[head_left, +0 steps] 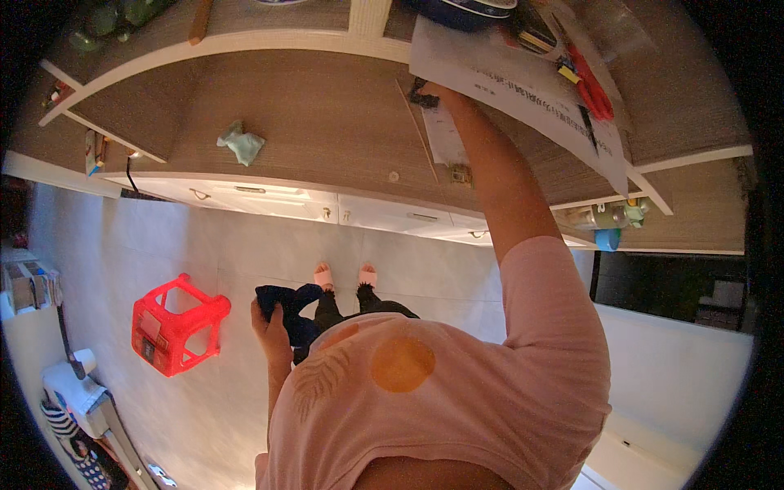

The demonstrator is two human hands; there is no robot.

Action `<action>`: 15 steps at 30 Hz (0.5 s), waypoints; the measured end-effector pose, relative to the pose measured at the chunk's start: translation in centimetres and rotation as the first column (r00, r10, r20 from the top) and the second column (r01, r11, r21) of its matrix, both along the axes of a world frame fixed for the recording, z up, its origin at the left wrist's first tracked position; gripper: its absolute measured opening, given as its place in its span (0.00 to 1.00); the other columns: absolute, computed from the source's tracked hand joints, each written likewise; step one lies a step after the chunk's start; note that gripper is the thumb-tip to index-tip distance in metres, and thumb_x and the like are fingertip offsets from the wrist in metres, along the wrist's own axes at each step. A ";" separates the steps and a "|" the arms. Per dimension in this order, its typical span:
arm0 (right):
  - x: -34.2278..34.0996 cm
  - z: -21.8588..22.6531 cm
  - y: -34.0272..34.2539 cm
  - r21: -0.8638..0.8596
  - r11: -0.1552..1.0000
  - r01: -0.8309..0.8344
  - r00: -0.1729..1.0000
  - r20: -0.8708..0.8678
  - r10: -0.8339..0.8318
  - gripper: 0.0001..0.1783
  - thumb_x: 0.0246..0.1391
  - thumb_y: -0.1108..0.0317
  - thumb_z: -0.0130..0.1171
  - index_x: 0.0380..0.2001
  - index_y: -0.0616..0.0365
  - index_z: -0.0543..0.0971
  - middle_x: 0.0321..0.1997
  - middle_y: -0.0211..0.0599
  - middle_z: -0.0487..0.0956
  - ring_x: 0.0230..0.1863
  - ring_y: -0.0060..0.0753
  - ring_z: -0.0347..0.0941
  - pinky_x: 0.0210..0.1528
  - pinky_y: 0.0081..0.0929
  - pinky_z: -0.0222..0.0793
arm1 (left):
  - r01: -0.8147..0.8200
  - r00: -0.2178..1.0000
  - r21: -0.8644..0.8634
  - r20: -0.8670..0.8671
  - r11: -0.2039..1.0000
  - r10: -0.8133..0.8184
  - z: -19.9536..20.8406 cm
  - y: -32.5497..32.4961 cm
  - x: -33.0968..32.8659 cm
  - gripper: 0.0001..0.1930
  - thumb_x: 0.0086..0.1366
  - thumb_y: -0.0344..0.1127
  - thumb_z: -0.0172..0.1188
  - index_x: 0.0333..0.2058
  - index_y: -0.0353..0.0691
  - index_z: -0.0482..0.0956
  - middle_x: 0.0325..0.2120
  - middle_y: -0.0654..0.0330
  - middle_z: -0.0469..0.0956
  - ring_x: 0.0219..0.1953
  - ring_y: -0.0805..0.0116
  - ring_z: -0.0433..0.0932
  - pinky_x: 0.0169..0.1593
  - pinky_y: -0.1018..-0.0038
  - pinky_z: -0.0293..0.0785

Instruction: The person cleans a wooden shelving unit by first removing various items like boxes, bottles, and papers. They then wipe the empty shelves with a cloth and proceed to place the items back onto the shelves in an organized manner.

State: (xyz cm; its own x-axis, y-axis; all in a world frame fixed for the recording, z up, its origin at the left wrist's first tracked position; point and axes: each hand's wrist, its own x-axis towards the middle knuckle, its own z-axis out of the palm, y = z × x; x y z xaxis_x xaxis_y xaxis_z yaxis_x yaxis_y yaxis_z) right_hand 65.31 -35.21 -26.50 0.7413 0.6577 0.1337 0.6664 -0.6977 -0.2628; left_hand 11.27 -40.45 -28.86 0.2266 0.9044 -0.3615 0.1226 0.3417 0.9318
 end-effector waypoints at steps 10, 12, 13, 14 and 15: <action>2.0 4.1 -6.6 0.039 0.986 -0.162 0.960 -0.224 0.167 0.09 0.45 0.65 0.54 0.24 0.62 0.74 0.26 0.38 0.75 0.28 0.30 0.71 0.31 0.25 0.67 | 0.015 1.000 -0.054 0.002 0.998 -0.015 0.7 0.4 0.9 0.11 0.57 0.26 0.49 0.40 0.36 0.66 0.30 0.64 0.69 0.33 0.74 0.67 0.37 0.79 0.64; 1.6 4.2 -8.0 -0.020 0.980 -0.197 0.946 -0.267 0.185 0.09 0.45 0.65 0.55 0.25 0.62 0.74 0.26 0.38 0.75 0.27 0.30 0.71 0.31 0.25 0.67 | 0.031 0.999 -0.057 -0.008 0.998 -0.031 1.0 0.4 1.3 0.11 0.56 0.25 0.48 0.40 0.36 0.66 0.30 0.64 0.69 0.33 0.74 0.67 0.38 0.79 0.64; 1.6 4.0 -8.4 -0.010 0.981 -0.193 0.948 -0.259 0.184 0.09 0.45 0.66 0.55 0.25 0.62 0.74 0.26 0.38 0.75 0.27 0.29 0.71 0.31 0.25 0.67 | 0.035 0.999 -0.059 -0.014 0.998 -0.036 1.1 0.5 1.5 0.11 0.56 0.25 0.48 0.40 0.36 0.66 0.30 0.64 0.69 0.33 0.74 0.67 0.38 0.79 0.64; 1.9 3.5 -8.5 0.012 0.984 -0.176 0.956 -0.239 0.173 0.09 0.45 0.66 0.55 0.25 0.62 0.74 0.26 0.37 0.75 0.27 0.29 0.71 0.31 0.25 0.67 | 0.047 0.998 -0.038 -0.027 0.998 -0.048 0.9 0.5 1.6 0.11 0.56 0.25 0.48 0.40 0.36 0.66 0.30 0.64 0.69 0.33 0.74 0.67 0.38 0.79 0.64; 2.3 3.2 -8.4 0.052 0.989 -0.140 0.969 -0.199 0.148 0.09 0.45 0.66 0.55 0.25 0.62 0.74 0.26 0.37 0.75 0.27 0.29 0.71 0.31 0.25 0.67 | 0.056 0.998 -0.018 -0.041 0.998 -0.057 0.5 0.6 1.6 0.11 0.56 0.25 0.49 0.40 0.36 0.66 0.31 0.63 0.69 0.33 0.74 0.67 0.38 0.79 0.64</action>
